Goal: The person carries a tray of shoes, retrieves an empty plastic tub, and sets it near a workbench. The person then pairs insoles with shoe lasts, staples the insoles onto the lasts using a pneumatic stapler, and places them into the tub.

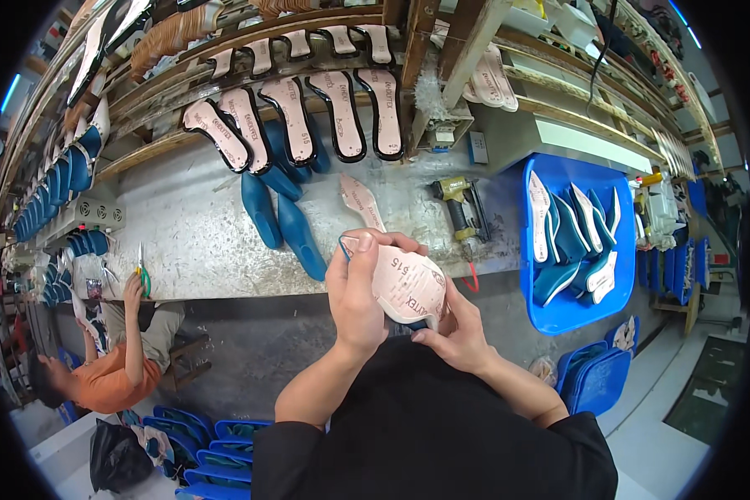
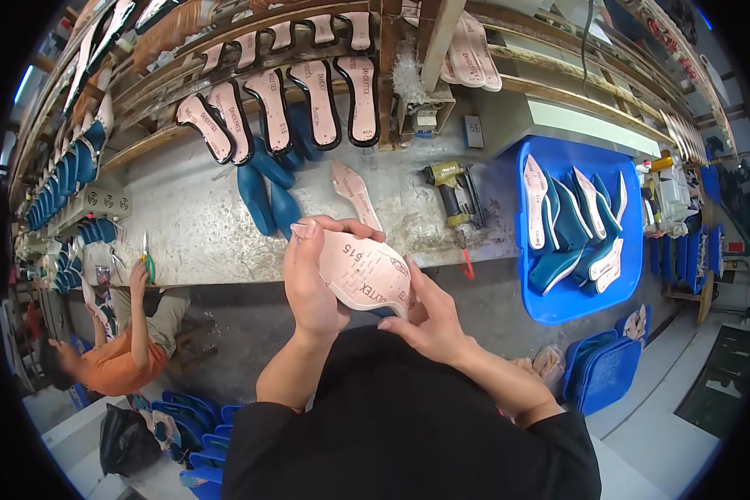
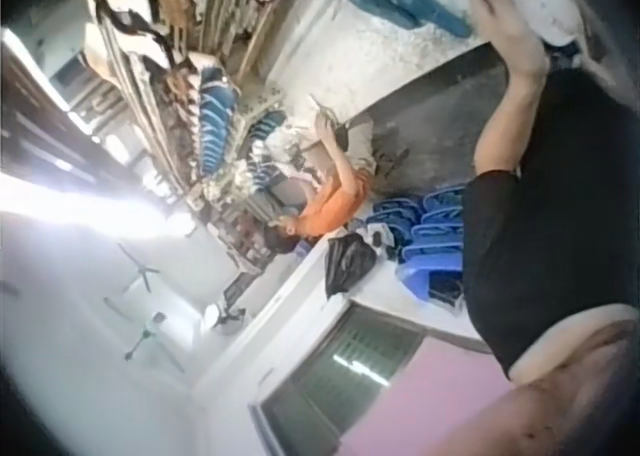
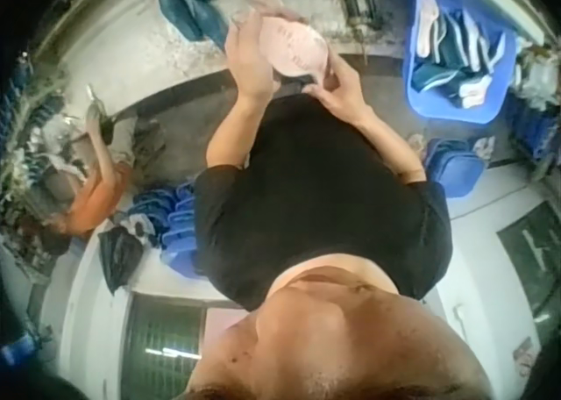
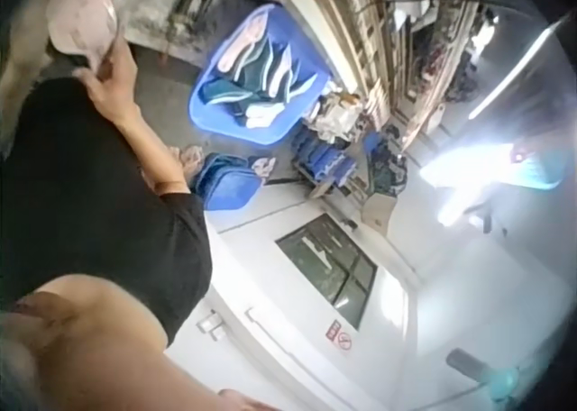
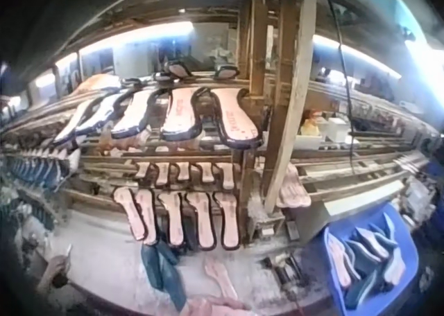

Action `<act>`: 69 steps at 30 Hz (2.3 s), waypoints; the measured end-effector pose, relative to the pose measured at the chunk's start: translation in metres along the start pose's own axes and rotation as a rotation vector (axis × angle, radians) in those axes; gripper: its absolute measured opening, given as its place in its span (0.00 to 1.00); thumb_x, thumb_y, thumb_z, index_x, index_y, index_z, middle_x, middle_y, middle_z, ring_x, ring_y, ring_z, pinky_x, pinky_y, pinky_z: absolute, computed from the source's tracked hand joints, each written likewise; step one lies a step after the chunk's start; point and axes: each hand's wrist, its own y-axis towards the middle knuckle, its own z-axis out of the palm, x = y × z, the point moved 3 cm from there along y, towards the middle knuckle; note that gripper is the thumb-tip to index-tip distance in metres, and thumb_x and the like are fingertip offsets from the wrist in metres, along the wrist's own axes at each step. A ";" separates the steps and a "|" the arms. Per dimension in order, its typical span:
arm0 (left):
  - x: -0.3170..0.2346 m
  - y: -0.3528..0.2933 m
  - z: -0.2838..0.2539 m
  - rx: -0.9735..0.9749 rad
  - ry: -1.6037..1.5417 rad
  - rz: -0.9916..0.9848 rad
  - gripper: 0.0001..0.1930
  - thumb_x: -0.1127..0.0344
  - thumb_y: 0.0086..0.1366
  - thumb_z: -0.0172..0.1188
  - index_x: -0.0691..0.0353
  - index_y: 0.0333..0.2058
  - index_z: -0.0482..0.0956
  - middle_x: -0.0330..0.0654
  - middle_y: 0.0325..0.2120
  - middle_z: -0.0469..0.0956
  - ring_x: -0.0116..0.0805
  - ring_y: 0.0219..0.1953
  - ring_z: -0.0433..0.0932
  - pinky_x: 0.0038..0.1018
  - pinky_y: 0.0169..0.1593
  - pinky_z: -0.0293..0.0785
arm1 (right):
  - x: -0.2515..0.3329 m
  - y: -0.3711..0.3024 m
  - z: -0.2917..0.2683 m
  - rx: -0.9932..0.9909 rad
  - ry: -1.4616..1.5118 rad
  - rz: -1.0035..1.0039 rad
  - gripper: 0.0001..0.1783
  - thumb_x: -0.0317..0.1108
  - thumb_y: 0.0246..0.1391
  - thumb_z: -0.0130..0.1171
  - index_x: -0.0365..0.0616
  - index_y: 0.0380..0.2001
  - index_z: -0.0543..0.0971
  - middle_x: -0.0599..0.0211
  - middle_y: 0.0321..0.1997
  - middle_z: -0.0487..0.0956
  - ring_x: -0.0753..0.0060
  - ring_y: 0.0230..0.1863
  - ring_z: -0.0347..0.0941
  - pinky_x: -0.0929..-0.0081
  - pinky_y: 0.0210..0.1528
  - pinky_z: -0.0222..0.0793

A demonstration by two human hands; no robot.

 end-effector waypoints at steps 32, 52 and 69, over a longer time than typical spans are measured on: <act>0.051 0.085 -0.110 -0.301 -0.017 -0.128 0.13 0.58 0.74 0.52 0.62 0.38 0.73 0.49 0.32 0.79 0.48 0.38 0.82 0.42 0.43 0.80 | -0.091 0.100 -0.088 0.156 0.483 0.674 0.16 0.30 0.52 0.66 0.36 0.44 0.80 0.69 0.37 0.80 0.82 0.27 0.70 0.78 0.30 0.66; 0.057 0.088 -0.120 -0.289 -0.094 -0.217 0.13 0.56 0.74 0.52 0.60 0.37 0.73 0.48 0.33 0.79 0.50 0.42 0.81 0.45 0.48 0.78 | -0.314 0.151 -0.139 -0.270 -0.623 0.488 0.32 0.34 0.45 0.66 0.34 0.56 0.74 0.47 0.45 0.81 0.46 0.47 0.78 0.56 0.53 0.73; 0.181 0.132 -0.023 -0.083 -0.118 -0.527 0.12 0.54 0.73 0.54 0.56 0.38 0.75 0.46 0.36 0.79 0.51 0.46 0.79 0.47 0.51 0.77 | -0.110 0.002 -0.133 0.029 0.783 0.518 0.35 0.32 0.65 0.60 0.37 0.71 0.60 0.60 0.60 0.74 0.72 0.60 0.70 0.72 0.62 0.67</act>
